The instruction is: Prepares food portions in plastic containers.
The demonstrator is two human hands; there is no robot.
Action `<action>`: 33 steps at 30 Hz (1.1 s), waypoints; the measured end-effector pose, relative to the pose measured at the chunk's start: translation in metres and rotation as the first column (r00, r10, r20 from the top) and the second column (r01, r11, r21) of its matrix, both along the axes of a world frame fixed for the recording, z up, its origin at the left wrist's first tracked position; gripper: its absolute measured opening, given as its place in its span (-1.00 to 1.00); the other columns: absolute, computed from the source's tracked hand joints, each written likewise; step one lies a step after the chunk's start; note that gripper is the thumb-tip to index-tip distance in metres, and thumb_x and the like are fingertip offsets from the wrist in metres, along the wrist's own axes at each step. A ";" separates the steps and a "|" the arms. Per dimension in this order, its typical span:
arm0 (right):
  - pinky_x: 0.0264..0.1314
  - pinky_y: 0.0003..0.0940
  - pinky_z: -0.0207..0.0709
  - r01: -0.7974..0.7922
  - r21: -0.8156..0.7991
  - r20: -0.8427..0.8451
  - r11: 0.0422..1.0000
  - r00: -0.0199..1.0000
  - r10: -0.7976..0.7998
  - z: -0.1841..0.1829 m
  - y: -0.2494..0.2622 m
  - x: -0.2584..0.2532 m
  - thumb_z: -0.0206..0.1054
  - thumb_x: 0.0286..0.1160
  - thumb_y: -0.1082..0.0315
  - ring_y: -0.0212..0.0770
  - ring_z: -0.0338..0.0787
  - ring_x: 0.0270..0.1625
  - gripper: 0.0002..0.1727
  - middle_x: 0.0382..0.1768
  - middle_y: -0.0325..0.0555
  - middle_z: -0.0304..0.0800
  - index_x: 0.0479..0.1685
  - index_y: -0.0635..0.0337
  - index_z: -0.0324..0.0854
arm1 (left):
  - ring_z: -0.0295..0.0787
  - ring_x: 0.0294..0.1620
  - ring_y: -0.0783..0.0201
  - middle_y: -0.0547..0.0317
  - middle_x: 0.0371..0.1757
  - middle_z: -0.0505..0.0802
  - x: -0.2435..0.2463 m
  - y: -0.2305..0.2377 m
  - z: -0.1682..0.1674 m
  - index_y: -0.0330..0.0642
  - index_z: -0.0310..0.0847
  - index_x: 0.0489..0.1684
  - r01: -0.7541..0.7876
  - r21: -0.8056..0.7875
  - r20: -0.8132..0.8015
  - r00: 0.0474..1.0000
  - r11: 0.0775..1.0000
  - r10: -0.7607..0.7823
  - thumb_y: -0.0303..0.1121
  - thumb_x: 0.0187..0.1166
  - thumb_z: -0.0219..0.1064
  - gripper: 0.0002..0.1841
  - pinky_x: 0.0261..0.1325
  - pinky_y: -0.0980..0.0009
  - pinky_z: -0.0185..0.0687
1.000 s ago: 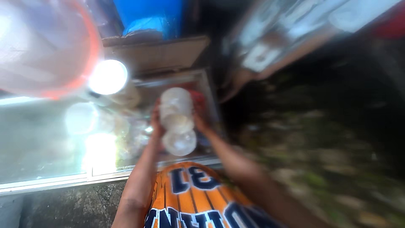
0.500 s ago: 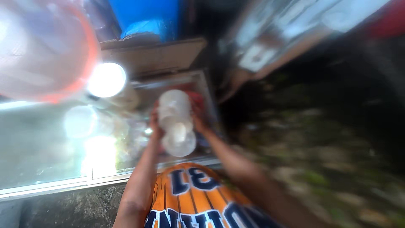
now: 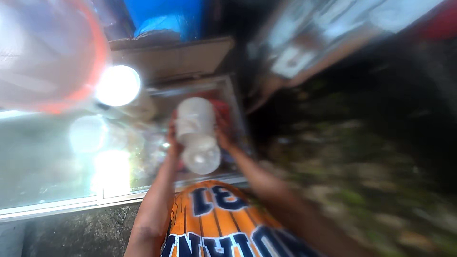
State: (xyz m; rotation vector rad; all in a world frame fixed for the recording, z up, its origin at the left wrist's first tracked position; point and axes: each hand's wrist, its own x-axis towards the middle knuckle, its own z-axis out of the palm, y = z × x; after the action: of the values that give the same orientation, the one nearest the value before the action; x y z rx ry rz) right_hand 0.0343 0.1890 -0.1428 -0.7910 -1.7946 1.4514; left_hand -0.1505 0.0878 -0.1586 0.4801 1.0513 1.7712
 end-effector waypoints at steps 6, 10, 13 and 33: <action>0.56 -0.28 0.45 0.039 -0.056 0.106 0.998 0.994 -0.032 -0.007 0.003 -0.002 -0.01 0.66 0.20 -0.26 0.42 0.66 -0.32 0.82 -0.11 0.18 0.84 0.04 0.18 | 0.66 0.40 0.31 0.32 0.57 0.64 -0.001 0.005 0.004 0.34 0.25 0.78 0.008 -0.075 0.023 1.000 0.997 -0.007 -0.01 0.81 -0.33 -0.43 0.30 0.13 0.68; 0.43 -0.37 0.52 0.045 -0.032 0.065 0.998 0.997 -0.043 -0.007 0.002 -0.003 0.01 0.66 0.17 -0.33 0.50 0.57 -0.31 0.82 -0.13 0.16 0.84 0.05 0.17 | 0.71 0.30 0.34 0.33 0.47 0.71 0.000 0.004 0.006 0.34 0.32 0.73 -0.008 -0.087 0.051 0.999 0.996 0.013 0.02 0.80 -0.28 -0.44 0.24 0.16 0.71; 0.64 -0.31 0.41 0.025 -0.006 0.021 1.000 0.999 -0.025 -0.009 0.004 -0.003 0.02 0.70 0.02 -0.26 0.36 0.72 -0.26 0.83 -0.03 0.13 0.84 0.15 0.14 | 0.68 0.34 0.35 0.33 0.50 0.69 0.000 0.003 0.007 0.32 0.30 0.75 0.012 -0.050 0.015 1.000 0.999 -0.011 0.04 0.77 -0.24 -0.43 0.27 0.16 0.71; 0.76 -0.20 0.23 0.054 0.004 0.112 0.999 0.992 -0.054 -0.015 0.005 -0.005 -0.07 0.75 0.15 -0.24 0.30 0.77 -0.34 0.83 -0.12 0.16 0.85 0.09 0.15 | 0.61 0.46 0.36 0.37 0.62 0.59 -0.003 0.003 0.008 0.33 0.25 0.79 0.036 -0.069 -0.056 0.998 0.997 -0.040 0.06 0.79 -0.26 -0.42 0.36 0.18 0.65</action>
State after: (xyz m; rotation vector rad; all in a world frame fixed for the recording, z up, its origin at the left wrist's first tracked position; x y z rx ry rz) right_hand 0.0289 0.1942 -0.1581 -0.9307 -1.8418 1.3955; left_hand -0.1534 0.0906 -0.1509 0.5078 1.1317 1.6911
